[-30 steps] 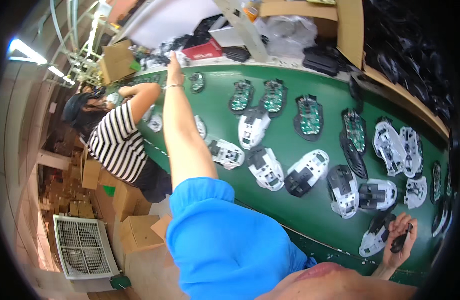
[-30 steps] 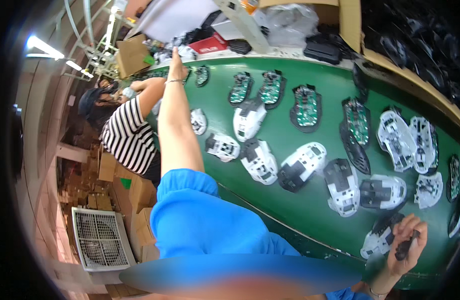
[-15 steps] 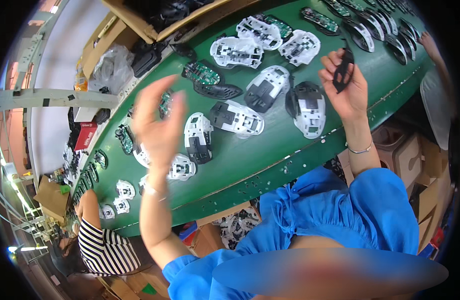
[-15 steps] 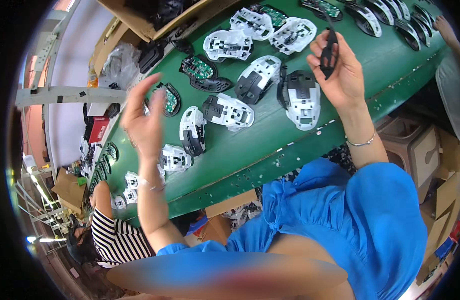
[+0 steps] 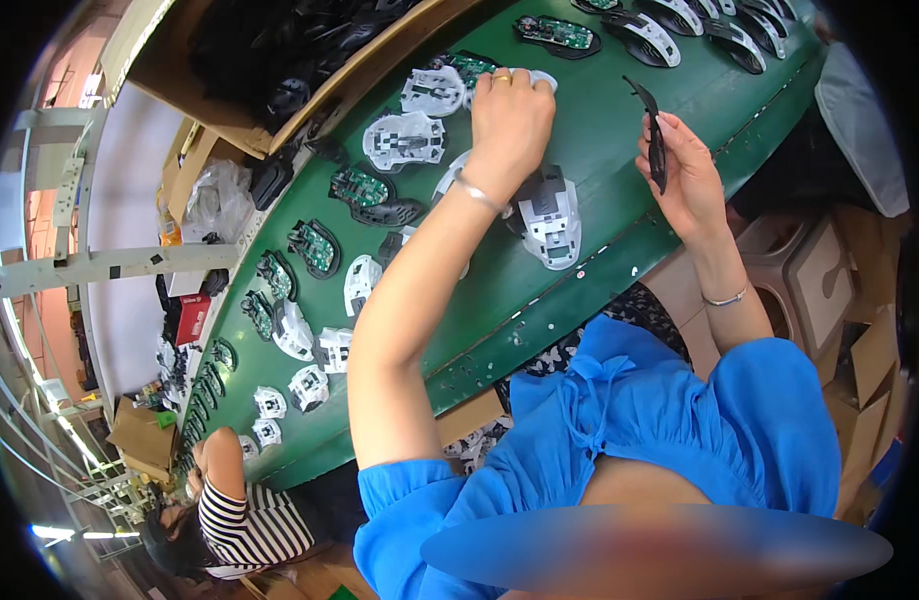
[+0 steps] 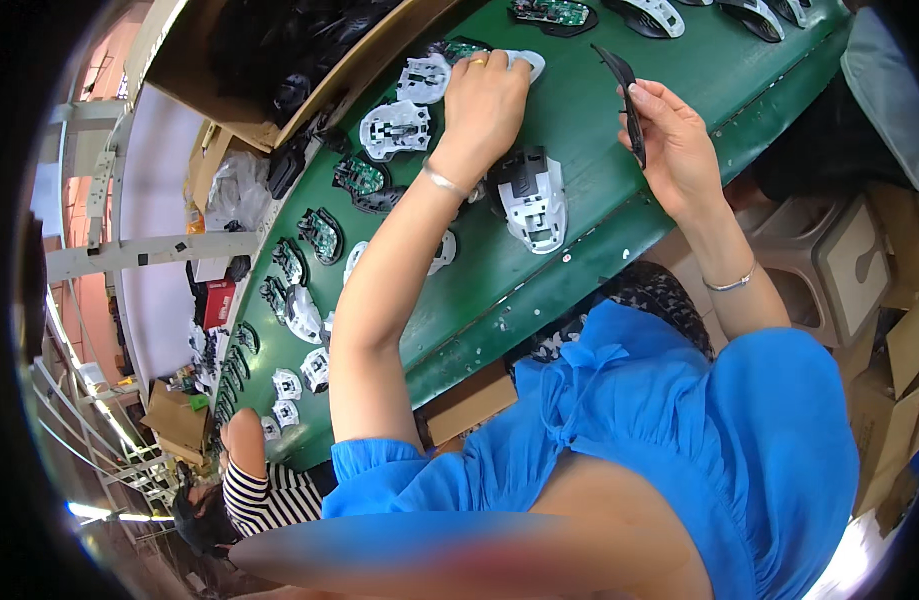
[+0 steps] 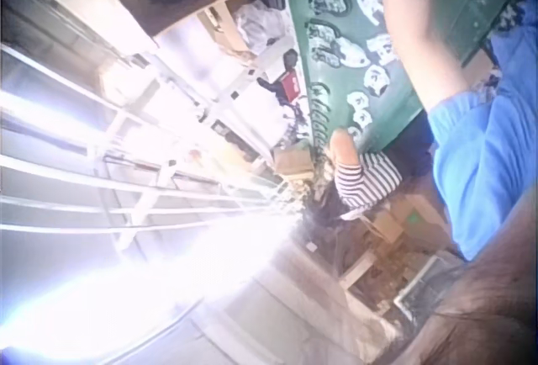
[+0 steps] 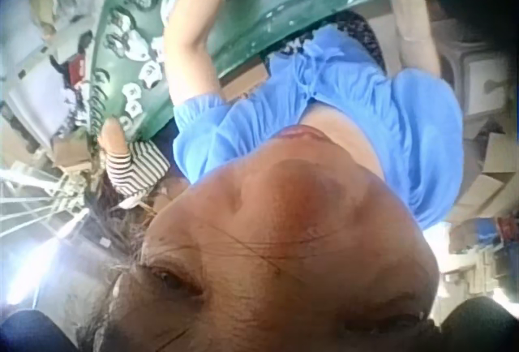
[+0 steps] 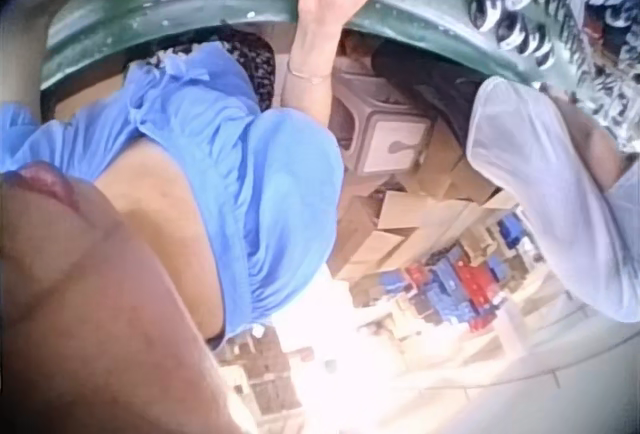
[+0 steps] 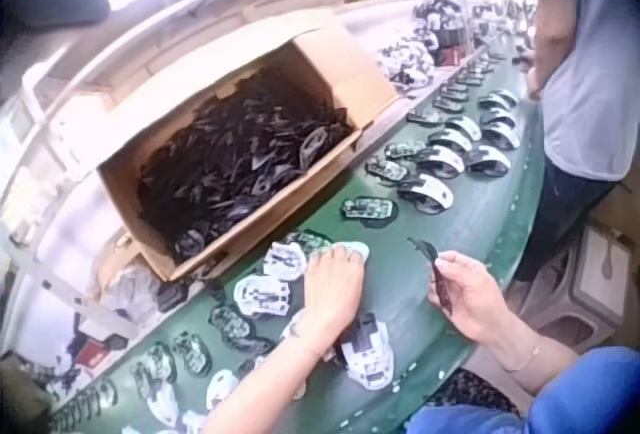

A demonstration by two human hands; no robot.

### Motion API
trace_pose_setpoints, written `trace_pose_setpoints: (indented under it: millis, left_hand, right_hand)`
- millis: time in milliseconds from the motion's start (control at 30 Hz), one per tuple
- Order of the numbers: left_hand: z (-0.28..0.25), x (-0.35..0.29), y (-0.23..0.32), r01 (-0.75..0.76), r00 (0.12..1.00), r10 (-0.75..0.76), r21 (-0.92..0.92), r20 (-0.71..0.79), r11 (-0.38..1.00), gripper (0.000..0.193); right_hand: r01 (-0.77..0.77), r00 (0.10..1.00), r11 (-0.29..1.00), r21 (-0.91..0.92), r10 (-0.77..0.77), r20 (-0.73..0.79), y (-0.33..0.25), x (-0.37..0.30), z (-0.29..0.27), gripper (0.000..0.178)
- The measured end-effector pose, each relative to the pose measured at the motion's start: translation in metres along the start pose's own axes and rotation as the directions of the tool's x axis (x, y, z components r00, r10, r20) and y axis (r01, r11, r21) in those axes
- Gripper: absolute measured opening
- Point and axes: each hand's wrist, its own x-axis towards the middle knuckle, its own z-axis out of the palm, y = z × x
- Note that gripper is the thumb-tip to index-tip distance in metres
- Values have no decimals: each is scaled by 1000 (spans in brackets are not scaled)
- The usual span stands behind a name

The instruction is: The person takes computer mouse components out of a cardboard box onto the conveyor table and assembles mouse shells by snapping side panels onto the casings by hand.

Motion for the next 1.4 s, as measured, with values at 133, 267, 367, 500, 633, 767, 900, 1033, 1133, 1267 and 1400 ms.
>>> trace_pose_setpoints:
  millis: [133,267,367,500,633,767,900,1033,1133,1267,1400]
  left_hand:
    - [-42,-25,4,-336,911,295,-104,-289,936,11]
    - [-72,-60,15,-461,827,418,-28,-377,887,16]
    - [-73,-75,16,-449,846,403,-57,-350,892,15]
    - [-78,-86,17,-248,951,146,-390,-272,887,27]
    - [-90,-100,27,-48,922,-198,-604,-334,795,24]
    - [-100,-106,41,90,816,-351,-500,-458,861,22]
    - [-99,-120,43,254,715,-511,-503,-477,826,49]
    - [-125,-122,34,262,833,-320,-188,-451,947,89]
    - [-138,-132,31,314,921,-360,-259,-151,913,92]
    - [-141,-153,18,274,946,-295,-154,-136,949,62]
    - [-135,-160,25,350,927,-363,-583,100,733,39]
  right_hand:
    - [-164,985,955,247,146,89,-14,16,-14,24]
    - [-523,797,813,256,360,485,-11,10,7,28]
    - [-656,705,664,359,367,607,15,5,17,22]
    - [-615,779,669,417,438,448,24,-4,44,24]
    - [-626,762,674,392,422,492,25,-8,63,26]
    - [-589,791,693,416,388,473,28,-16,85,25]
    - [-490,825,795,357,291,484,34,-17,93,18]
    - [-487,701,873,18,378,605,43,-12,90,14]
    - [-600,672,799,38,477,567,43,-6,89,15]
    - [-790,513,606,88,577,635,39,13,73,26]
    - [-802,492,587,115,538,684,41,11,74,29]
